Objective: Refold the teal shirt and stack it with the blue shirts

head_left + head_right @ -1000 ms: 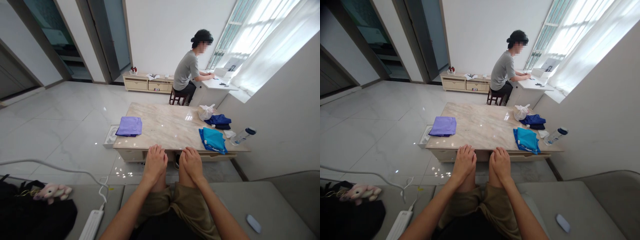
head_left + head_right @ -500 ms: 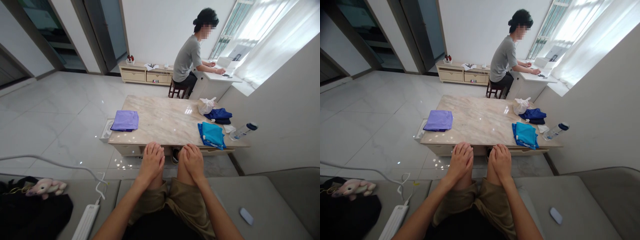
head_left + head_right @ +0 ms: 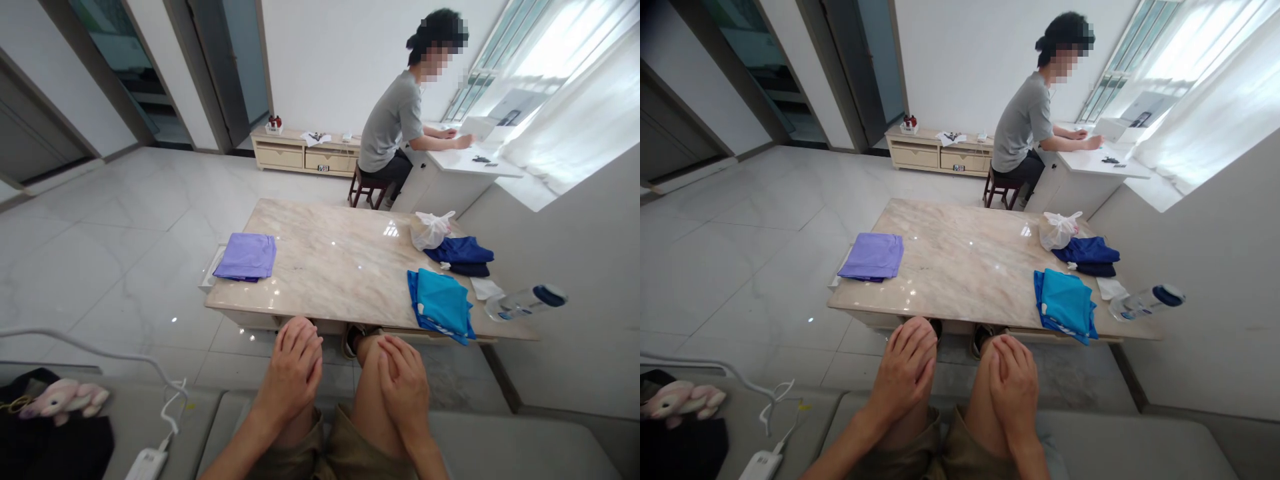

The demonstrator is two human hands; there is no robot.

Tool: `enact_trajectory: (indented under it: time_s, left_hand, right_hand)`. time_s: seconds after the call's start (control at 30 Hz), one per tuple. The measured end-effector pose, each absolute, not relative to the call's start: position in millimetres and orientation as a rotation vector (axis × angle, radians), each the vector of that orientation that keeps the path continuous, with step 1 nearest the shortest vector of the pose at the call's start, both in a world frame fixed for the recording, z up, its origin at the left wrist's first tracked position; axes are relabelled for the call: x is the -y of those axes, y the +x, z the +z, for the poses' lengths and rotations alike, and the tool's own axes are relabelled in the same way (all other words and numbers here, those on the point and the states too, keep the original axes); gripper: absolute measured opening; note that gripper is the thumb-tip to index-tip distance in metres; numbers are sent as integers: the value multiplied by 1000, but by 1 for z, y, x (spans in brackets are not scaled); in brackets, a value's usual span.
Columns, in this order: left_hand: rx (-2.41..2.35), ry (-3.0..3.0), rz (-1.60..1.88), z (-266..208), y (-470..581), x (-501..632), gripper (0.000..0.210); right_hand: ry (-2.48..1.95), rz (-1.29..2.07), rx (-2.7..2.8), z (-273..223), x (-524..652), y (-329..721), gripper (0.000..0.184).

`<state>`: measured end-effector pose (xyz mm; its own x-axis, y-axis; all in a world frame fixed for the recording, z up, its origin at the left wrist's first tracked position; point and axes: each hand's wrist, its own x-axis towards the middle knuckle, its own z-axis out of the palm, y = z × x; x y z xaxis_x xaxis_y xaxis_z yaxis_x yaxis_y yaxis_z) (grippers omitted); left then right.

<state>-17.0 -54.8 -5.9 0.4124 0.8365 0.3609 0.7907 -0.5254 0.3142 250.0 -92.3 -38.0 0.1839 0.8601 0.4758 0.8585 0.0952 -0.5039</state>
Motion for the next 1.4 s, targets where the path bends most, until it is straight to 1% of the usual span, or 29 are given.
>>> enact_trajectory:
  time_s: [0.2, 0.53, 0.73, 0.87, 0.93, 1.0, 1.07, 1.17, 1.23, 1.3, 1.37, 1.4]
  left_hand:
    - [-1478, 2552, 718, -9, -13, 56, 39]
    - [-1469, 2506, 812, -11, -15, 55, 37]
    - [-1442, 2440, 837, -5, -13, 60, 38]
    - [-1388, 2072, 874, -8, -24, 44, 35]
    - [-1386, 1765, 906, -19, -40, 12, 37]
    - [-1492, 1522, 899, -34, -64, -35, 41]
    - [-1715, 1476, 818, -50, -91, -88, 50]
    - [-2024, 1682, 632, -65, -126, -159, 59]
    - [-2197, 1748, 434, -70, -141, -192, 61]
    - [-2341, 1679, 240, -75, -149, -215, 65]
    - [-2413, 1593, 115, -83, -153, -228, 66]
    - [-2423, 1576, 88, -87, -156, -233, 64]
  right_hand:
    - [-1692, 7, 1646, -38, 91, 246, 28]
    - [-1690, 25, 1654, -37, 89, 242, 29]
    - [-1666, -20, 1672, -41, 92, 244, 30]
    - [-1653, -5, 1677, -40, 90, 245, 29]
    - [-1639, -3, 1678, -39, 89, 246, 30]
    - [-1622, -12, 1687, -37, 88, 248, 30]
    - [-1608, -35, 1706, -37, 88, 252, 30]
    - [-1549, -86, 1755, -39, 86, 258, 29]
    - [-1509, -110, 1772, -40, 85, 261, 29]
    - [-1497, -125, 1759, -40, 84, 262, 29]
    - [-1502, -138, 1733, -40, 83, 263, 29]
    - [-1502, -143, 1724, -40, 83, 263, 29]
